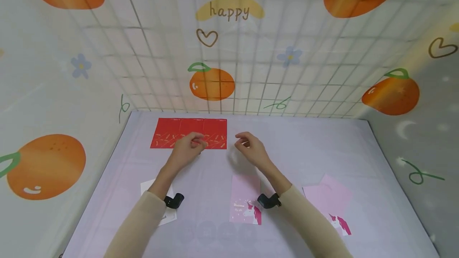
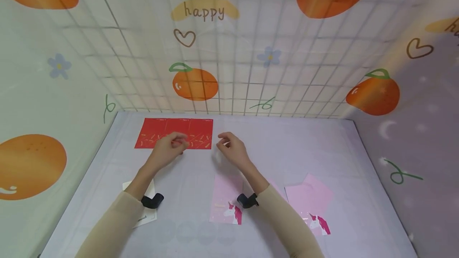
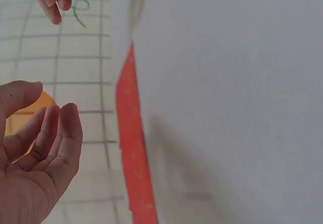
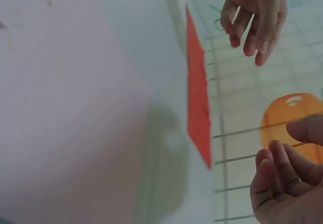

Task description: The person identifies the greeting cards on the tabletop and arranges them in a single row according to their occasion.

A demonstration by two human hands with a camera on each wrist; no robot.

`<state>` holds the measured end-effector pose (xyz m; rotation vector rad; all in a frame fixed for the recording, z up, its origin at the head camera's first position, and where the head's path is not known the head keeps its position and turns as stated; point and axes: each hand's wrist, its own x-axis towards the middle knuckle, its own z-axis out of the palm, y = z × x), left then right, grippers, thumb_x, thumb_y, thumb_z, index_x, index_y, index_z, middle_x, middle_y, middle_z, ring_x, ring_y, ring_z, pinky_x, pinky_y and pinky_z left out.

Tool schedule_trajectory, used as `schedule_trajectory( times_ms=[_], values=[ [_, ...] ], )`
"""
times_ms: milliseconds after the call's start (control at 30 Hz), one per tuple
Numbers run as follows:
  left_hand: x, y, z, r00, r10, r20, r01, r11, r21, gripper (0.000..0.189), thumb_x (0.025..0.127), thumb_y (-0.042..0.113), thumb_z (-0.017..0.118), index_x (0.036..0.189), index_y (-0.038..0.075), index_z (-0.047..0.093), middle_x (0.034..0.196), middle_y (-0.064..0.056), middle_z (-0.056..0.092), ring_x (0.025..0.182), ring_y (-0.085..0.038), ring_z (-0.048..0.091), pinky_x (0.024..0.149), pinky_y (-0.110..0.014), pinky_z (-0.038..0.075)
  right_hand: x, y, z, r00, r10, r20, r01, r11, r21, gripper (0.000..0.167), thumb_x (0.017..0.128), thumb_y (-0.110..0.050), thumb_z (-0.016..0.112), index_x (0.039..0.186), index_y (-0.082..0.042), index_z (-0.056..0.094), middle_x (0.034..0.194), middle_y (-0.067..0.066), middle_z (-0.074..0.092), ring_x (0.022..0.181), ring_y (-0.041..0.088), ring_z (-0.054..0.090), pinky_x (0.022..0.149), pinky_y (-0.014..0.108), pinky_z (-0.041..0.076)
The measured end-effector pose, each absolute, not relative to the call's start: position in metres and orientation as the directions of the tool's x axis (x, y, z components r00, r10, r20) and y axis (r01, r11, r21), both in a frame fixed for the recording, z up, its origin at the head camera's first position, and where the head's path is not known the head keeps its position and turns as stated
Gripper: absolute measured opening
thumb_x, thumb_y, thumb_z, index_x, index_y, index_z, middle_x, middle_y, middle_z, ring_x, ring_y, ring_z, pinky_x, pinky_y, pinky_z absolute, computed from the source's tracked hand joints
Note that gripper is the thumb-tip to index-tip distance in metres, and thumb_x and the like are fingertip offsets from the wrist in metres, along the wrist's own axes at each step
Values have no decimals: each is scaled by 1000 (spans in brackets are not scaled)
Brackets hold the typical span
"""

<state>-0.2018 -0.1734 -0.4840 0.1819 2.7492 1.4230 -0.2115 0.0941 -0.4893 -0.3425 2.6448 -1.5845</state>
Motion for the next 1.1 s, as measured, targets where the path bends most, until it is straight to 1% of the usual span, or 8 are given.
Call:
schedule_trajectory(
  times_ms=[167,267,367,500,633,833,1000,1100],
  values=[
    [-183,-168,-471,-989,142,36,105,519,848,35,92,28,75,122,15,63,105,0,67,89,-18,68,71,-33,59,-192,105,-475,-970,-219,106,-194,438,-878,28,96,-18,69,123,-11,64,98,2,66,88,21,63,73,33,55],
    [-173,-165,-467,-988,144,50,115,496,861,34,91,30,75,121,17,63,104,1,67,89,-17,69,71,-33,59,-182,111,-468,-966,-221,135,-218,414,-884,29,96,-17,69,123,-10,64,98,2,66,87,21,63,73,34,55],
    [-165,-162,-465,-988,143,62,122,470,874,33,91,28,76,119,16,64,103,1,67,88,-16,69,72,-34,59,-173,117,-463,-963,-216,160,-237,401,-885,28,95,-15,70,122,-9,64,97,2,66,85,20,63,75,36,55],
    [-155,-158,-463,-987,143,68,125,441,889,36,91,27,75,122,13,65,103,0,67,88,-16,70,73,-34,59,-162,123,-459,-961,-217,173,-249,396,-884,26,95,-14,70,120,-10,64,96,1,66,85,19,63,75,34,55],
    [-146,-155,-462,-988,141,69,124,431,894,36,91,28,75,123,15,65,103,2,67,89,-15,69,74,-34,59,-152,128,-457,-959,-222,178,-254,386,-887,25,95,-14,69,120,-10,64,96,-1,65,85,18,62,73,32,53],
    [-137,-150,-464,-989,139,57,112,430,896,30,91,28,75,118,19,66,100,5,67,86,-12,69,73,-33,59,-142,136,-454,-957,-209,199,-267,377,-887,24,95,-15,70,119,-16,65,96,-2,66,86,17,62,73,31,51],
    [-132,-147,-466,-988,144,61,117,422,899,29,91,26,75,118,18,67,101,5,67,88,-13,69,72,-32,59,-138,141,-454,-960,-186,208,-264,356,-896,25,95,-15,70,120,-14,64,99,3,67,90,22,63,74,32,49],
    [-129,-146,-468,-988,145,58,114,415,903,27,91,25,75,117,20,67,100,5,67,88,-13,68,72,-32,59,-136,143,-455,-962,-181,206,-258,349,-901,26,96,-15,70,121,-13,64,99,4,67,90,22,62,74,31,49]
  ],
)
